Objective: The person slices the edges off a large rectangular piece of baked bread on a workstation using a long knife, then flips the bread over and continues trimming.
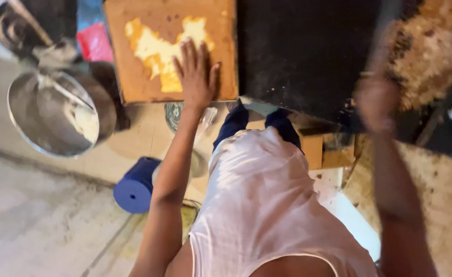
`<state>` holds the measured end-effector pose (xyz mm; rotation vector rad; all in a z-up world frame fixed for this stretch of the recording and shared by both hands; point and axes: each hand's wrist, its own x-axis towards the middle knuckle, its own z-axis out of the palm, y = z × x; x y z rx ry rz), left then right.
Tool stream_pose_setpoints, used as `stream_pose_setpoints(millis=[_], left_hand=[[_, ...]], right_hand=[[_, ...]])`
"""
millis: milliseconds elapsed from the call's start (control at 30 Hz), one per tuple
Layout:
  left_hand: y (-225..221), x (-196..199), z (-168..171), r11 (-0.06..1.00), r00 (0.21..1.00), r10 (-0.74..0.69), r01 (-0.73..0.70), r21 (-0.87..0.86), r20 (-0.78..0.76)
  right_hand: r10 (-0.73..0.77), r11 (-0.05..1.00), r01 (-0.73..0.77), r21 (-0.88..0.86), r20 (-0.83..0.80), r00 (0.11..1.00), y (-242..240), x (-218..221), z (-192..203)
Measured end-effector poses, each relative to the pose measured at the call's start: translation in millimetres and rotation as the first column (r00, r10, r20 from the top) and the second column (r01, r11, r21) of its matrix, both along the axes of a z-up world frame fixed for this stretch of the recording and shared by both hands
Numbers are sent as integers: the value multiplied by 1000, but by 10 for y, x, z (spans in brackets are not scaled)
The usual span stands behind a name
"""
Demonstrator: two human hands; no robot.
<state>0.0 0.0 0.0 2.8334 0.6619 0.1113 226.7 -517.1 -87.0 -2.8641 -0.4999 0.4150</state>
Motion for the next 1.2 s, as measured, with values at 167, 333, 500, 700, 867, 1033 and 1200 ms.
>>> stream_pose_setpoints(millis=[167, 333, 500, 700, 867, 1033, 1200], left_hand=[[-159, -62, 348, 999, 997, 39, -37, -30, 74], [-270, -4, 451, 996, 994, 83, -84, 14, 65], [-268, -23, 394, 998, 992, 67, -67, 0, 102], [-280, -5, 358, 993, 984, 91, -78, -91, 152], [-310, 29, 421, 995, 982, 65, -51, -83, 180], [-323, 68, 468, 997, 977, 59, -46, -69, 203], [-257, 19, 373, 997, 983, 43, -31, -70, 177]], right_hand=[[255, 936, -345, 71, 539, 802, 15, 309, 932], [209, 917, -292, 271, 295, 932, 1156, 32, 883], [181, 869, -288, 403, 283, 942, 2357, 256, 595], [43, 944, -155, 293, 356, 933, 3084, 739, 104], [-63, 964, -27, 266, 327, 943, 2795, 1254, -69], [-287, 941, 228, 248, 234, 929, 1284, 1725, -154], [-474, 866, 428, 257, 152, 868, 65, 1763, -53]])
